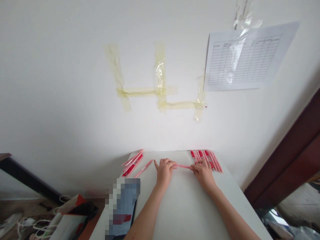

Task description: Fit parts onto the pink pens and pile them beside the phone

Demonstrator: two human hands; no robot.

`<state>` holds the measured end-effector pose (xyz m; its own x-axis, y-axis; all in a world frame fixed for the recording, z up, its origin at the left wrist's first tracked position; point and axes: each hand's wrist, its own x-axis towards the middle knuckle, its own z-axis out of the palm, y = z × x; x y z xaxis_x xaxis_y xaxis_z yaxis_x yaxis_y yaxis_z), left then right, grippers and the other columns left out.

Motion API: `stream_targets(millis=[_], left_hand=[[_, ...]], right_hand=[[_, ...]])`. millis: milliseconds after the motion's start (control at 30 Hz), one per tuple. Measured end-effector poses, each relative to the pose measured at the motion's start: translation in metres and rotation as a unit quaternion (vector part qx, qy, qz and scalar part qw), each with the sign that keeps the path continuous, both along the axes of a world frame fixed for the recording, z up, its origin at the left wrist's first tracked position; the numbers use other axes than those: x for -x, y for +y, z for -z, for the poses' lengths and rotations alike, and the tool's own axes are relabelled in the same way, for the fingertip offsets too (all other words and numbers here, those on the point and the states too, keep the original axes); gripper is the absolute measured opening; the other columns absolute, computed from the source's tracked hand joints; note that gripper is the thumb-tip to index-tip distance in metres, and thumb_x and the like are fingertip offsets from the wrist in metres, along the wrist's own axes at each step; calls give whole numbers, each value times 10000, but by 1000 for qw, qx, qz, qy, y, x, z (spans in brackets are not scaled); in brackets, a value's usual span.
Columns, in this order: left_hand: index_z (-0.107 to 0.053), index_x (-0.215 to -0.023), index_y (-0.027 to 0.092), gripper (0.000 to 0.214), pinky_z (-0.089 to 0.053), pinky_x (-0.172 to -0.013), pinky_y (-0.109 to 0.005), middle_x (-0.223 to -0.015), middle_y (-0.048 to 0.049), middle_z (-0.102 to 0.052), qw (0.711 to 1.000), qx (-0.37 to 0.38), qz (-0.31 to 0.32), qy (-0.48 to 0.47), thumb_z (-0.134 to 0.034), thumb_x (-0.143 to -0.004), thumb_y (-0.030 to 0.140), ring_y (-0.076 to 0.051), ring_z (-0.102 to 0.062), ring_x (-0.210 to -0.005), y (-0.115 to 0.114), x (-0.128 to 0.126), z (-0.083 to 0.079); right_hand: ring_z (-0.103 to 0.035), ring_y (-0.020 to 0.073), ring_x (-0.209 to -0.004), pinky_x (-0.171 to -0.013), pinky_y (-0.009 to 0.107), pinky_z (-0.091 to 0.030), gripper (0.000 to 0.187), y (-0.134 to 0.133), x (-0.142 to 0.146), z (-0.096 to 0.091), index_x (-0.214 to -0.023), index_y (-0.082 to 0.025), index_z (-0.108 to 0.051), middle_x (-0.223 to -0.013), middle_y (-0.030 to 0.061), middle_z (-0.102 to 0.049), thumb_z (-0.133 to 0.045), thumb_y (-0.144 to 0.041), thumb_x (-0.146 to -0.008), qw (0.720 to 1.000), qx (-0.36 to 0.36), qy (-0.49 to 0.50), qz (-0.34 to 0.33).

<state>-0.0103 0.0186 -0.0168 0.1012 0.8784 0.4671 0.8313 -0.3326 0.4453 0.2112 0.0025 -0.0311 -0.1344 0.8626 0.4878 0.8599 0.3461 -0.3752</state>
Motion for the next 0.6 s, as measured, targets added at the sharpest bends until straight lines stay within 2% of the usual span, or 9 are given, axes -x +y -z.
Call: stream_targets(millis=[233,433,600], left_hand=[[-738,-926,382,168,41,-1138,-698,-911,35,-694,1000,-3,5,4,-650,-856,257,-195,-566,-1021,-1,0,0],[-747,-881,354,142,-37,-1138,-708,-883,25,-691,1000,-20,-15,-12,-670,-834,244,-204,-589,-1003,-1,0,-2],[-742,-900,363,126,-42,-1137,-710,-905,26,-695,999,-33,-33,-25,-687,-829,274,-202,-591,-1010,-3,2,-7]], right_hand=[[-563,271,-1047,-1048,531,-269,255,-2,1,-1,-880,-318,-738,-832,19,-724,-499,-380,-946,1000,-9,-10,11],[-556,276,-1044,-1010,494,-314,278,0,0,2,-939,-319,-741,-910,28,-731,-507,-470,-937,1000,-27,1,16],[-553,270,-1017,-982,462,-338,341,1,-3,3,-992,-302,-735,-934,42,-725,-460,-502,-954,999,-39,19,24]])
